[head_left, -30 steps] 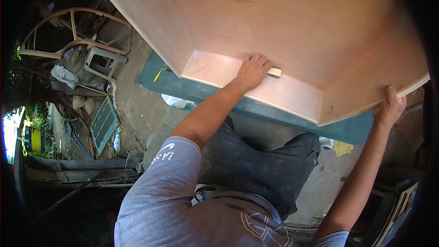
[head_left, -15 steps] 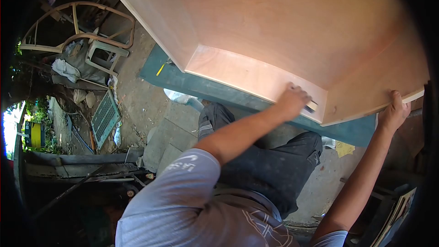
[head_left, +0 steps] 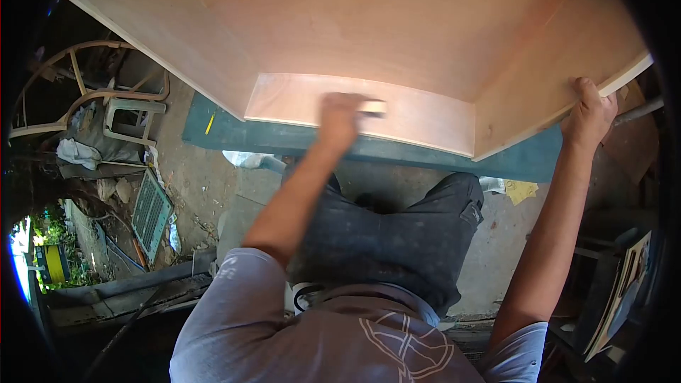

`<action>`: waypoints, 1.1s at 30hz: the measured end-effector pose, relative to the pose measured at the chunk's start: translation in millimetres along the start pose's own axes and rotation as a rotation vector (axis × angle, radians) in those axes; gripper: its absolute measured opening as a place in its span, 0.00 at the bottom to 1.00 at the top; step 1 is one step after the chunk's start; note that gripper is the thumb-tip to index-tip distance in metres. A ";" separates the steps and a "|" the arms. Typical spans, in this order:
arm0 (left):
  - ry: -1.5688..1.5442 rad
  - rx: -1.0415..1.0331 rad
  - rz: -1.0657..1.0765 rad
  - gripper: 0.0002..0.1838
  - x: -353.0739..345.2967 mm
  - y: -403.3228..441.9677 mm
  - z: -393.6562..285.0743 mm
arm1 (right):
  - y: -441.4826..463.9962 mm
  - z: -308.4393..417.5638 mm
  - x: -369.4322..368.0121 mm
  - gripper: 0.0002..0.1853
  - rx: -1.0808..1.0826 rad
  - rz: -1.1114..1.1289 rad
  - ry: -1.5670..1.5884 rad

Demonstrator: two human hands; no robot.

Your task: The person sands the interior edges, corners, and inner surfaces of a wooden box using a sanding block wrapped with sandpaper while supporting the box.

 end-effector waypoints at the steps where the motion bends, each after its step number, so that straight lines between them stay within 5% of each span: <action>1: 0.002 -0.088 -0.118 0.21 -26.9 7.3 -40.5 | 0.4 -4.3 2.3 0.11 -0.001 0.005 -0.007; 2: -0.036 -0.077 0.035 0.20 -55.9 18.8 -74.7 | 1.0 -10.1 7.1 0.12 -0.008 0.007 -0.020; 5: -0.059 -0.205 0.037 0.21 -79.3 23.6 -121.1 | 2.9 -9.4 12.4 0.13 -0.009 0.026 -0.044; 7: 0.021 -0.251 0.108 0.19 -62.7 13.8 -93.6 | 3.0 -8.0 12.2 0.13 -0.015 0.042 -0.044; 11: 0.036 -0.029 0.084 0.22 21.8 -32.7 63.8 | -1.9 1.2 1.7 0.12 -0.015 0.027 -0.091; 13: 0.136 0.053 -0.025 0.21 47.0 -49.8 74.9 | -5.2 0.5 -1.1 0.10 -0.011 0.019 -0.033; 16: 0.160 0.089 0.021 0.20 9.2 -31.5 -1.0 | -0.4 7.2 -1.7 0.11 0.000 0.026 -0.033; 20: -0.056 -0.204 0.130 0.19 -49.3 1.6 -106.0 | -2.8 -3.1 12.1 0.11 -0.017 0.029 -0.053; 23: -0.015 -0.263 0.176 0.21 -22.9 -9.5 -53.8 | -2.9 -3.1 7.0 0.11 -0.023 0.052 -0.041; 26: -0.110 -0.086 0.171 0.20 37.3 -34.9 62.7 | -7.1 1.5 -0.8 0.11 -0.018 0.031 -0.052; 27: 0.105 0.011 0.039 0.21 63.0 -50.9 77.0 | -8.1 2.4 -1.4 0.11 -0.015 0.035 -0.078; 30: 0.088 0.054 0.026 0.22 40.9 -47.5 54.4 | -6.7 4.8 -2.2 0.11 -0.013 0.011 -0.044; 33: -0.063 -0.058 -0.002 0.21 -23.8 -17.6 -49.4 | -3.0 -2.2 4.2 0.12 -0.037 0.013 -0.053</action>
Point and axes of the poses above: each hand's wrist, its own y-axis towards the middle knuckle, its own x-axis out of the back of the hand, z = x × y, the point moved 6 cm from there along y, towards the middle knuckle, and after that the axes turned 11 degrees about z, right-handed, at the moved point
